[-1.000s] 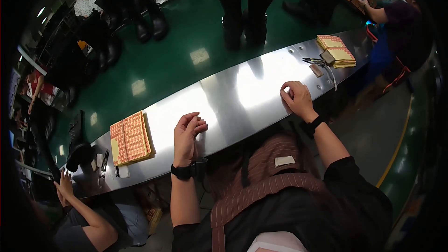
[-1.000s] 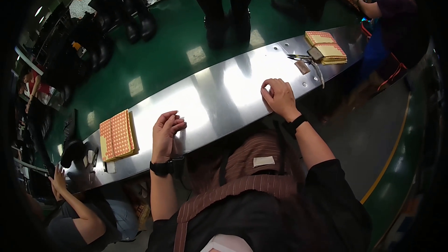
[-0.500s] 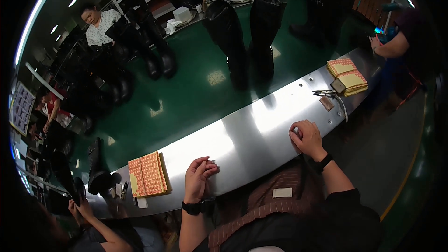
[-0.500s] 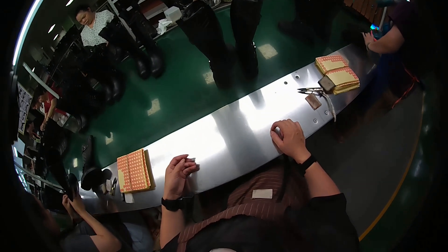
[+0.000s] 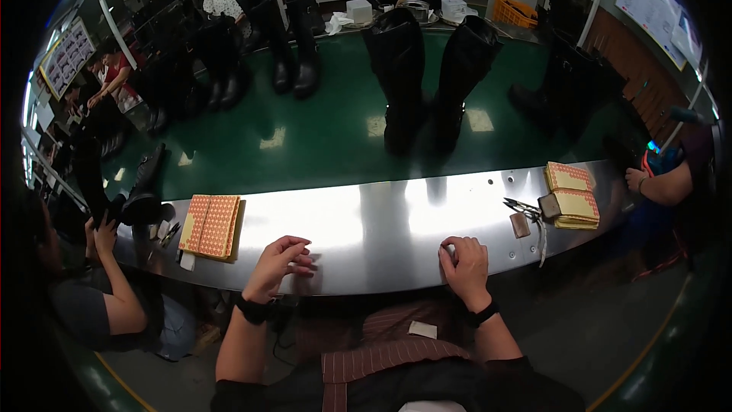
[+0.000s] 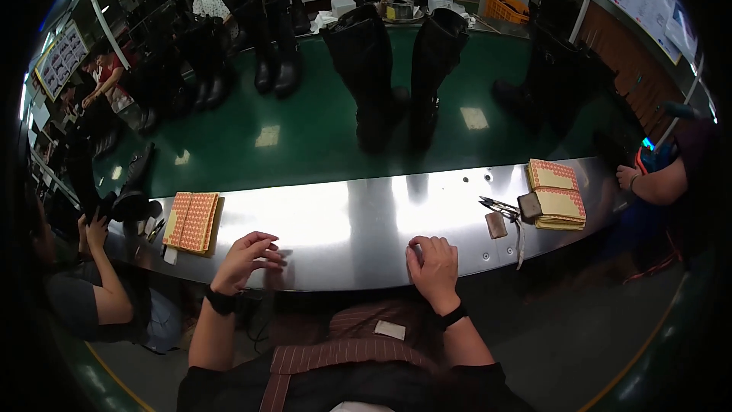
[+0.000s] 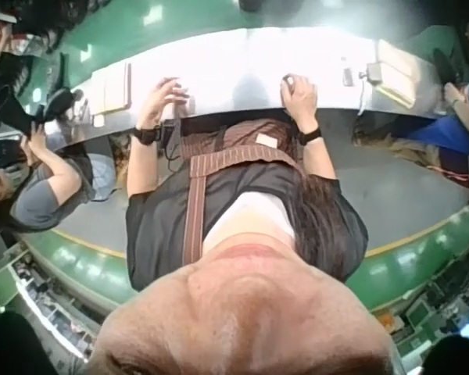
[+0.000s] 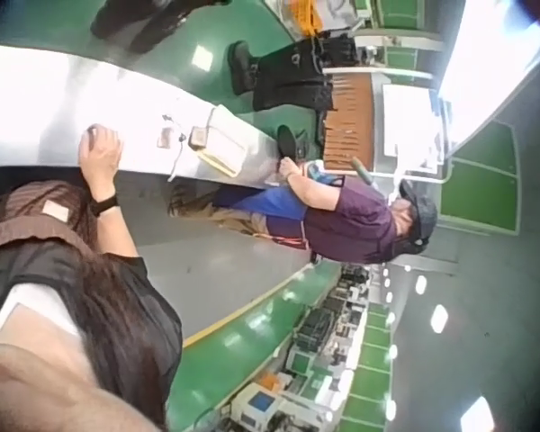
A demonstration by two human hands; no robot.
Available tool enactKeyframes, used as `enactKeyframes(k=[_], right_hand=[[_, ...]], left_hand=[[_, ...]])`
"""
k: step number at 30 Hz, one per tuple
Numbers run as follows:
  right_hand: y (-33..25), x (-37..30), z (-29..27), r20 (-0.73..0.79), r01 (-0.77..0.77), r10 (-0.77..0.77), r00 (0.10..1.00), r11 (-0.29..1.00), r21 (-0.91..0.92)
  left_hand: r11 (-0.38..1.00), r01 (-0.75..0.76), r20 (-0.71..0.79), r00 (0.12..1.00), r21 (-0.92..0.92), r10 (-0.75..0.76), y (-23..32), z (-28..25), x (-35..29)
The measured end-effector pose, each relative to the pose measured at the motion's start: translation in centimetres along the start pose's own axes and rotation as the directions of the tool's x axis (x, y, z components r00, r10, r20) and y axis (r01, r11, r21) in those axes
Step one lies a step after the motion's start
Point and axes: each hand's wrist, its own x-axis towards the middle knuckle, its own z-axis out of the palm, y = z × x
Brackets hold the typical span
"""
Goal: The recorder inspects a pair of black boots, checking the interior, zipping and unzipping them, and wiping the exterior with a cloth at a quality control station in a factory.
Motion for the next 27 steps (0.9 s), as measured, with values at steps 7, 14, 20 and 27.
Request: enactKeyframes(k=[7,14,20,27], right_hand=[[0.1,-0.1,-0.3,0.017,0.013,-0.013,1.0,1.0,0.007],[1.1,0.1,-0.2,-0.046,-0.011,0.011,0.999,1.0,0.013],[0.9,0.1,0.0,-0.07,0.011,-0.011,0.998,1.0,0.004],[0.4,0.3,-0.2,-0.016,-0.034,0.034,0.999,0.999,-0.025]], left_hand=[[0.821,-0.378,0.067,0.919,0.428,0.388,20.1,4.8,-18.5],[0.497,-0.32,0.205,0.94,0.807,0.272,20.8,10.0,1.8],[0.42,-0.336,0.065,0.839,0.843,0.54,17.7,14.8,18.2],[0.433,-0.292,-0.098,0.725,0.853,0.682,16.4,17.7,22.6]])
